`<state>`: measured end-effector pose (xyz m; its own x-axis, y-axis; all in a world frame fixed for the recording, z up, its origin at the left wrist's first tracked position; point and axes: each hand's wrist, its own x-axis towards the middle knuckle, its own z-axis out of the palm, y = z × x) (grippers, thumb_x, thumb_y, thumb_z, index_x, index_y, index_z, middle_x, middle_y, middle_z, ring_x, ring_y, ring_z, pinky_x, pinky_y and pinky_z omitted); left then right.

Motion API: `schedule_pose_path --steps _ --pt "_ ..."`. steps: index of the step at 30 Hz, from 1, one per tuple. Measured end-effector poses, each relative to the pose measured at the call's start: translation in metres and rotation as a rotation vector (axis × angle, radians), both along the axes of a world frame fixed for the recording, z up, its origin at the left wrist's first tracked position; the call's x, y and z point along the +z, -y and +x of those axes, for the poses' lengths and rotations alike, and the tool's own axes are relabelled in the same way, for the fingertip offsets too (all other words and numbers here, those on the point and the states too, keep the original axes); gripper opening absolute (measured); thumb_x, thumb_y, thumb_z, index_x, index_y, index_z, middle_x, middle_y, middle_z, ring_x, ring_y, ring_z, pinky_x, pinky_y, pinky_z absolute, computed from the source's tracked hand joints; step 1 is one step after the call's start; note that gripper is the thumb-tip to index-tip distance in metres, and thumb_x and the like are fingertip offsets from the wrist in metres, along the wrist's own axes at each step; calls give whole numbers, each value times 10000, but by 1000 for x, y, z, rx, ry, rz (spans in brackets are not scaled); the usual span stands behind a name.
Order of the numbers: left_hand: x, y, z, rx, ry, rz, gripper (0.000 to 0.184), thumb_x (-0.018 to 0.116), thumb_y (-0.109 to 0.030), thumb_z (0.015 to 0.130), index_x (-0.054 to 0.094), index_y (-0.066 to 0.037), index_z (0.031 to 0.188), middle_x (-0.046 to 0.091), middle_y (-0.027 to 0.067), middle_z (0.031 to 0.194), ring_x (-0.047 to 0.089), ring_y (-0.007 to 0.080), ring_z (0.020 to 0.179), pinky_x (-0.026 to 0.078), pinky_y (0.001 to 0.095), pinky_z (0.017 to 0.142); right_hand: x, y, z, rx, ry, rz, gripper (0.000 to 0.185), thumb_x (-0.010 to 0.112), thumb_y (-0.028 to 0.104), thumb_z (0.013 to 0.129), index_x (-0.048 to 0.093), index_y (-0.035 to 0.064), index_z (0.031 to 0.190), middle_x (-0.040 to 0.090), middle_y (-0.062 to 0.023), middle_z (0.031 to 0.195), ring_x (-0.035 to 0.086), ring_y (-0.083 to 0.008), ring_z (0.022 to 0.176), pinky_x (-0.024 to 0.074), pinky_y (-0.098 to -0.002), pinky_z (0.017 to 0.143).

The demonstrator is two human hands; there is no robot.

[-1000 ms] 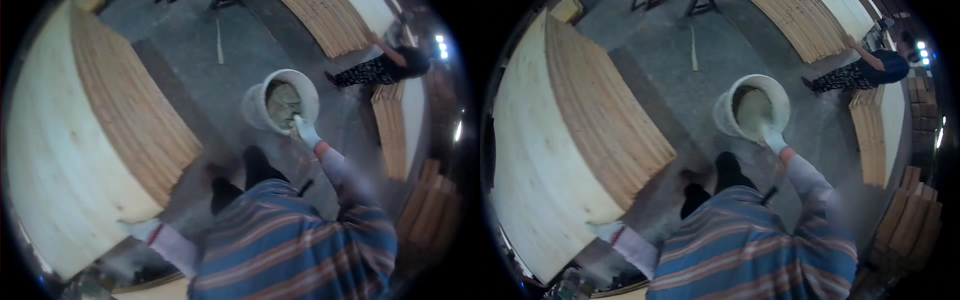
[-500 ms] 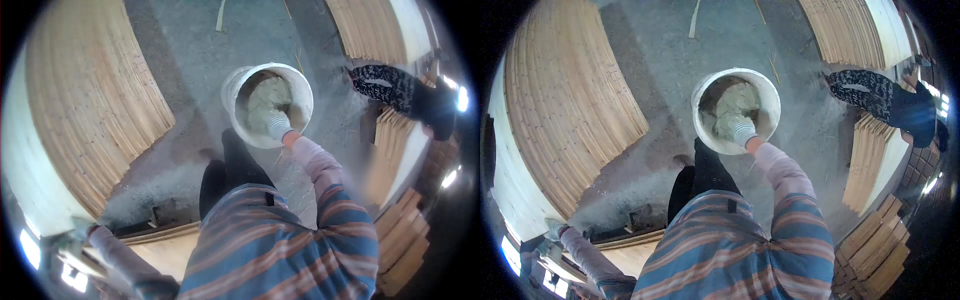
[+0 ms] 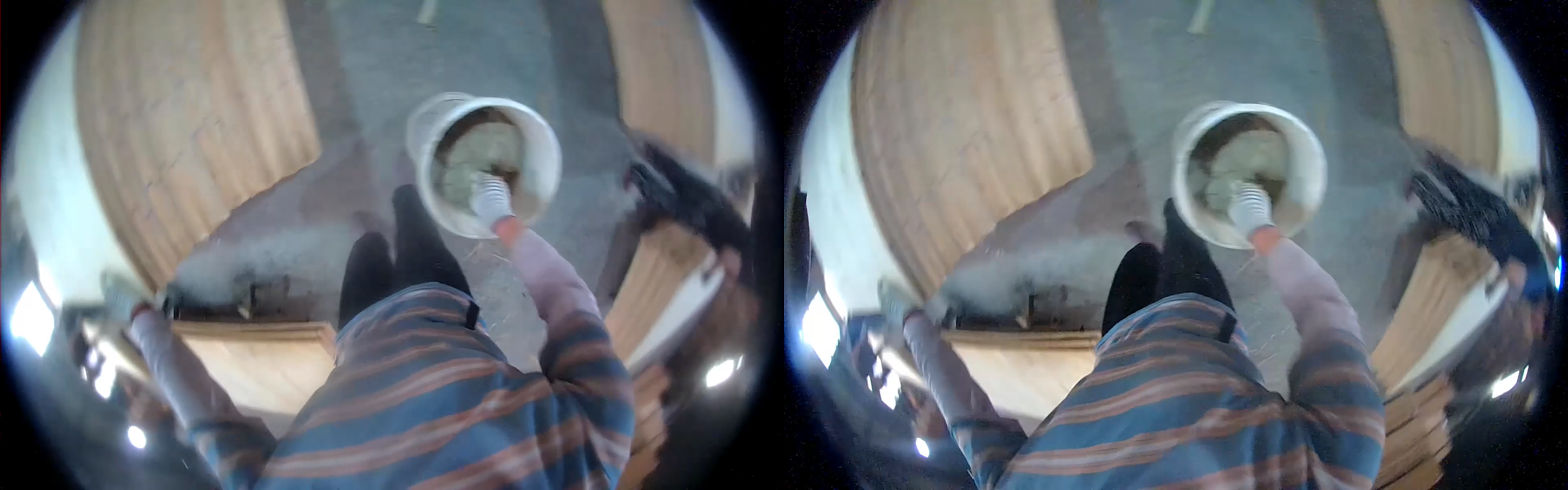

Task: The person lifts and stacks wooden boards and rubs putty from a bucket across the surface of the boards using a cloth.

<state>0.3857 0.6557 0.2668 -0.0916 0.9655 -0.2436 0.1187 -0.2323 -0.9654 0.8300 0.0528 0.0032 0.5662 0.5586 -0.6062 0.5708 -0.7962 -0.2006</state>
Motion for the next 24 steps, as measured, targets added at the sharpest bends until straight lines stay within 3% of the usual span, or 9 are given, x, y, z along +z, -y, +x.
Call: schedule_pose_path --steps 2,3,4,7,10,16,18,20,24 --pt "-7 -11 -30 -203 147 87 431 294 -147 977 389 -50 1386 353 85 1440 314 208 1322 201 337 1112 15 -34 8 358 214 335 241 517 263 860 647 99 978 659 -162 822 647 -313 793 497 -477 733" --pt "0 -7 -26 -346 408 157 382 352 -116 963 471 -27 1316 480 111 1327 451 222 1208 329 314 1034 12 -56 8 274 -56 -326 253 499 284 896 646 93 971 666 -155 858 642 -309 790 497 -465 735" --pt "7 -2 -22 -500 652 183 338 410 -85 950 552 -5 1245 607 137 1215 589 236 1094 457 291 957 -9 -63 5 36 -93 -105 257 504 263 907 648 79 1017 671 -144 907 637 -287 826 493 -424 766" --pt "23 39 48 2 1759 574 384 460 -199 912 598 -18 1222 656 155 1111 631 229 973 495 301 890 -148 -43 4 -379 -118 380 272 543 219 910 649 52 1097 678 -128 995 628 -234 922 484 -354 836" --pt "18 36 46 47 1878 562 401 461 -223 907 604 0 1207 671 161 1061 636 237 946 498 307 860 -204 -37 13 -301 -80 -177 294 553 200 890 630 53 1132 647 -151 1093 604 -258 1001 481 -362 842" --pt "12 49 63 41 1943 586 381 471 -209 890 617 13 1164 663 188 1021 632 271 898 497 337 800 -155 -4 18 -1541 -1149 507 318 568 169 868 614 50 1159 615 -173 1175 583 -295 1059 477 -370 853" --pt "9 53 63 -31 2011 584 389 479 -209 927 577 18 1227 638 150 1149 616 214 1011 467 277 919 -52 -14 27 -534 -572 308 364 604 132 860 587 78 1220 603 -77 1178 577 -255 1043 456 -390 914" --pt "-13 37 41 -536 1916 525 350 512 -216 844 643 -46 1120 647 154 1052 598 314 994 466 394 850 28 -29 33 -1138 -946 641 377 513 117 925 541 32 1291 583 -86 1207 550 -204 1081 434 -340 948" --pt "30 64 64 -488 1666 467 365 567 -350 779 611 -141 1076 566 113 1163 483 349 1121 316 597 973 130 -74 72 -749 -858 1105 370 527 178 938 539 -6 1259 583 -95 1192 565 -206 1079 463 -321 940"
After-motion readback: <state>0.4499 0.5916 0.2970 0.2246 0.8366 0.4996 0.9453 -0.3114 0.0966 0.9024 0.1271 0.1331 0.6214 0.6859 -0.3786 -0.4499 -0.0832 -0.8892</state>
